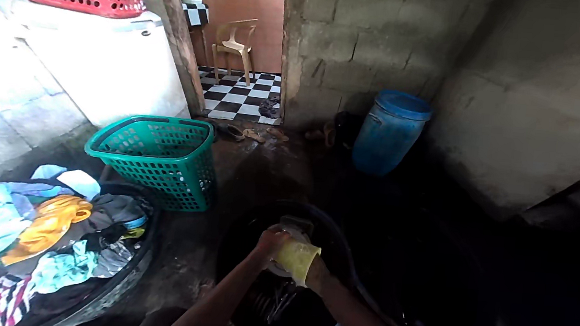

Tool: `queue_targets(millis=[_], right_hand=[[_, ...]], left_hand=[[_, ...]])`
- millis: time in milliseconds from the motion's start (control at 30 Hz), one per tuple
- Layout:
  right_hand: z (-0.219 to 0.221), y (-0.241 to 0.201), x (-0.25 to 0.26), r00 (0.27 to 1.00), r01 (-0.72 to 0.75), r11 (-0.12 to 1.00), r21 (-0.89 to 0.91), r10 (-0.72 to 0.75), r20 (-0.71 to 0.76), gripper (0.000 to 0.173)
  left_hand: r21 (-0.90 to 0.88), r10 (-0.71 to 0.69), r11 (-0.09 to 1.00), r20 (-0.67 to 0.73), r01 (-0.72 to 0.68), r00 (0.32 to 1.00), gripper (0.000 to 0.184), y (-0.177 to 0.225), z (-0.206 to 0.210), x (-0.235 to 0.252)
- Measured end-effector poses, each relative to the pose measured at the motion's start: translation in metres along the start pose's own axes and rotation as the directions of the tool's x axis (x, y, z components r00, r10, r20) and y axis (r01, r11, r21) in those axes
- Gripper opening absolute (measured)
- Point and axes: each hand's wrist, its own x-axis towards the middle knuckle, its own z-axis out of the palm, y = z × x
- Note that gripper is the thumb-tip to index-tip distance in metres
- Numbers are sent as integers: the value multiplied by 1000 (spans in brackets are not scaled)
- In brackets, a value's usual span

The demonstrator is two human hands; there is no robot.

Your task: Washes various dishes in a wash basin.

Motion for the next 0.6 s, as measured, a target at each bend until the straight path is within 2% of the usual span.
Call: queue_targets(millis=[33,67,100,133,167,200,233,267,300,367,433,500,533,567,600], right_hand=[[0,-5,1,991,-132,973,188,126,44,49],[-1,-9,2,969,-236,861,450,242,45,52],[1,-8,4,947,-246,676,695,322,23,51],[1,-9,7,930,-204,532,822,367,-7,47],[0,-11,11,917,-150,467,871,395,-54,39],[-3,-15,15,898,-93,500,861,416,-145,31],[-9,-21,18,881,-67,619,782,405,-246,26],[-16,-23,18,901,-77,763,642,329,-284,25],[-20,-21,16,941,-63,866,496,217,-260,26],[-21,-10,8,999,23,974,225,-17,-29,38],[-15,-6,5,981,83,996,-20,-78,177,43],[3,2,5,980,25,1000,14,-27,195,47],[7,1,5,982,-61,990,127,37,183,49],[5,-6,4,977,-184,926,330,135,165,48],[1,-10,4,954,-298,760,577,252,161,44]], left_hand=[[-2,52,999,-17,-52,999,32,-1,2,0],[-17,91,996,-35,-92,995,30,-3,2,0],[-39,113,993,-50,-115,992,29,-5,1,1],[-59,114,991,-72,-118,991,29,-4,0,2],[-90,90,991,-95,-98,991,30,-4,-1,4],[-135,44,989,-118,-60,992,33,-4,-2,6],[-184,-15,983,-123,-8,992,37,-5,-4,9],[-219,-68,975,-114,41,991,40,-6,-5,10],[-233,-100,969,-93,76,991,42,-6,-7,10],[-187,-92,979,-45,82,995,40,-6,-6,6],[-44,-30,999,-8,30,1000,39,-5,-3,1],[95,20,995,-12,-18,1000,38,-5,-2,2],[132,35,991,-21,-32,999,37,-4,-2,3],[136,42,990,-25,-38,999,36,-1,-2,3],[116,45,992,-30,-41,999,35,2,-2,3]])
